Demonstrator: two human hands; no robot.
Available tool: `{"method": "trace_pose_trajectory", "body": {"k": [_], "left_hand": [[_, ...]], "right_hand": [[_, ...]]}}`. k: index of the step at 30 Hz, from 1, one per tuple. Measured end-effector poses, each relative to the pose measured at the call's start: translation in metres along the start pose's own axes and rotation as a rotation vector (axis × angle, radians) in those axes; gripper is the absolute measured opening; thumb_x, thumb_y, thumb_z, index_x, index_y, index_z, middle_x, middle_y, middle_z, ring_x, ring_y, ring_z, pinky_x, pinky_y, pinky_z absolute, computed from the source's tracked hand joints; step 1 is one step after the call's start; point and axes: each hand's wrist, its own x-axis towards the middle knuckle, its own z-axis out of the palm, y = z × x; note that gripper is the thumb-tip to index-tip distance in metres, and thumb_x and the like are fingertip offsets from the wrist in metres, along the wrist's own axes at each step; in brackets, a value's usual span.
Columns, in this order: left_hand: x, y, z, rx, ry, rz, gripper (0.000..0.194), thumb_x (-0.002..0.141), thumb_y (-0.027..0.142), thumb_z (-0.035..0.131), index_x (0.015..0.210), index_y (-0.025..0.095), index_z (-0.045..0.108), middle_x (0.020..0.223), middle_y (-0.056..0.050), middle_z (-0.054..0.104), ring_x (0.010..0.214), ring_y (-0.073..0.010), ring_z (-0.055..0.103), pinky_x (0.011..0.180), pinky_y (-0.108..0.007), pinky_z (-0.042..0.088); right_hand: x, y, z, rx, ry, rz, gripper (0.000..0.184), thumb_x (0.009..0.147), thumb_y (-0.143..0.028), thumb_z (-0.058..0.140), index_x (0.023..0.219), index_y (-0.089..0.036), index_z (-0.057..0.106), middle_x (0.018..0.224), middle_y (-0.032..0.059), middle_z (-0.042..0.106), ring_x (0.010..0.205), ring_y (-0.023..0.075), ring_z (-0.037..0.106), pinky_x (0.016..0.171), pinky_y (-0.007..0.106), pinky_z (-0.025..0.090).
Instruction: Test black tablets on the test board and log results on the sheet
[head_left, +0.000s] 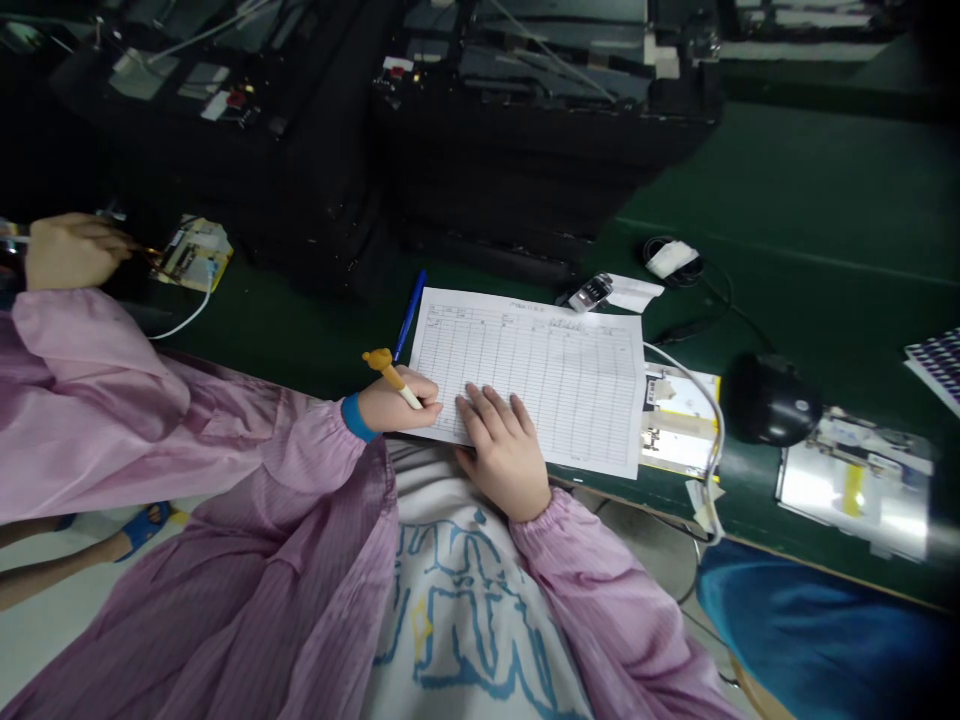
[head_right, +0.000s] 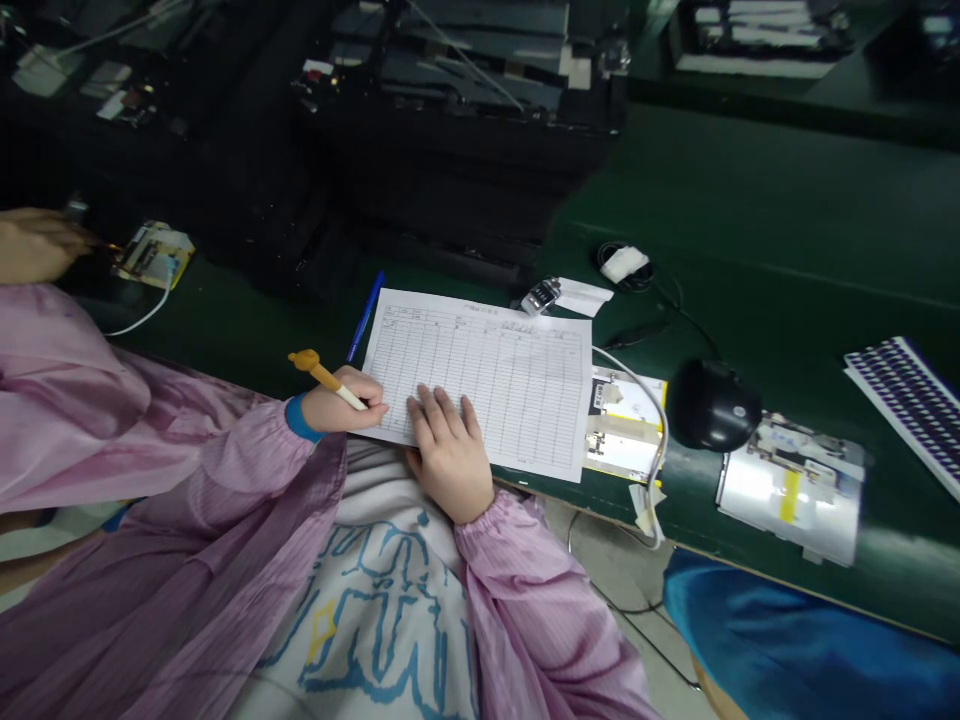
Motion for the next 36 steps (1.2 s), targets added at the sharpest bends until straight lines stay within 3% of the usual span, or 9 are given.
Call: {"method": "trace_pose_trajectory", "body": {"k": [14,24,36], "left_hand": [[0.001,0.001,0.001,0.001,-0.039,-0.001,0.028,0.07,0.022,0.052,0.046,0.017,0.037,0.044,0.003,0.042,0.045,-0.0079,0.038,0.046,-0.022,0.028],[0.005,0.002,0.0,-0.083,-0.002,0.015,0.03,0.074,0.025,0.054,0.048,0.017,0.041,0.046,0.003,0.049,0.046,-0.0075,0.042,0.048,-0.022,0.031],[0.014,0.003,0.009,0.008,0.0,0.035,0.029,0.072,0.023,0.054,0.047,0.017,0.039,0.044,0.005,0.04,0.043,-0.0068,0.036,0.047,-0.023,0.027]], "right_hand": [[0.0,0.0,0.001,0.006,0.001,0.003,0.056,0.087,-0.029,0.052,0.14,-0.012,0.042,0.145,0.0138,0.044,0.132,0.0307,0.04,0.111,0.052,0.027],[0.0,0.0,0.0,-0.014,0.001,-0.003,0.056,0.086,-0.028,0.054,0.138,-0.011,0.044,0.145,0.0129,0.045,0.132,0.0309,0.041,0.111,0.051,0.027],[0.001,0.0,0.0,-0.009,-0.006,0.002,0.053,0.086,-0.029,0.053,0.136,-0.011,0.046,0.146,0.013,0.044,0.132,0.0316,0.04,0.111,0.051,0.027]]}}
